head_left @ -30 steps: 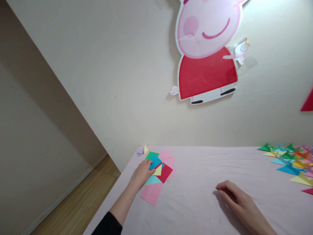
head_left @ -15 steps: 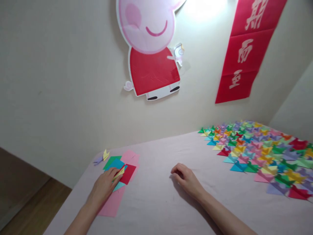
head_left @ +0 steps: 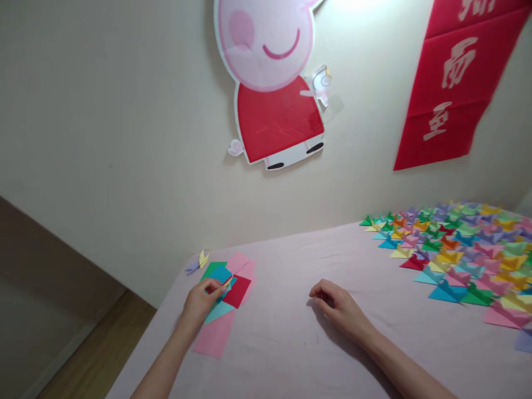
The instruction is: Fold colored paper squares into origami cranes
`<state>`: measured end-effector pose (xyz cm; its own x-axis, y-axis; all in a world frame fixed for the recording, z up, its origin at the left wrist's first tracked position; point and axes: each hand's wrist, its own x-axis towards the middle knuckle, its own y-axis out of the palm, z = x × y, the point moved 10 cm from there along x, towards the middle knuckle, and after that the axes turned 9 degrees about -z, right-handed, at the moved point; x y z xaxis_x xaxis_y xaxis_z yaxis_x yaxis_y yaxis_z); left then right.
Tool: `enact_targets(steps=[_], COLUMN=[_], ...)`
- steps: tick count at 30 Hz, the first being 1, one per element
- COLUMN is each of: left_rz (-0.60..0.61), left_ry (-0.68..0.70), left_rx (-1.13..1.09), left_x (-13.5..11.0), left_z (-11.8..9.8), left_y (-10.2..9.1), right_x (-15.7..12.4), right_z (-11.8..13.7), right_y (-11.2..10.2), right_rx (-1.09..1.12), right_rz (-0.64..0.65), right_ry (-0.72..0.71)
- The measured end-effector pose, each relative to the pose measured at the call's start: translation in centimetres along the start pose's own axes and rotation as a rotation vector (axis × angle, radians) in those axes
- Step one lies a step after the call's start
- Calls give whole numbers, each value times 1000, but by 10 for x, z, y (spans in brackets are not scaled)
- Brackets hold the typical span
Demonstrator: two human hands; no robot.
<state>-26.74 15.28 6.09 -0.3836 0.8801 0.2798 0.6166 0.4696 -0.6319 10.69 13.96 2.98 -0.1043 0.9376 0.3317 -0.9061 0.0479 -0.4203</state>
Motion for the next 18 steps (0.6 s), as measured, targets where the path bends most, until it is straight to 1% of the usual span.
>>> enact_targets(steps=[2,4,10,12,13,15,16,18], left_rz=[52,75,18,0,-7,-15,-14,-4], left_ry=[-52,-115,-234,-266,-283,-313,-328,-354], left_rx=[-79,-134,-296,-362,-393,-446,-472,-523], left_x=[0,1,4,0,-4,-16,-23,-41], left_z=[2,4,1,-2,-4,-10,-14,-24], left_y=[4,1,-31,-36,-35,-23,-12,21], right_x=[-1,-2,-1,-1,-1,-3,-4,-9], right_z=[-1,-3,-11,-14,-15,-15,-11,7], right_y=[2,4,6,6,5,4,4,3], right_rx=[9,25,43,37,25,-22,-60,-165], right_rz=[19,38,40,31,25,-3,-29,-101], right_ry=[-3,-4,-16,-23,-29,-57,-99,-254])
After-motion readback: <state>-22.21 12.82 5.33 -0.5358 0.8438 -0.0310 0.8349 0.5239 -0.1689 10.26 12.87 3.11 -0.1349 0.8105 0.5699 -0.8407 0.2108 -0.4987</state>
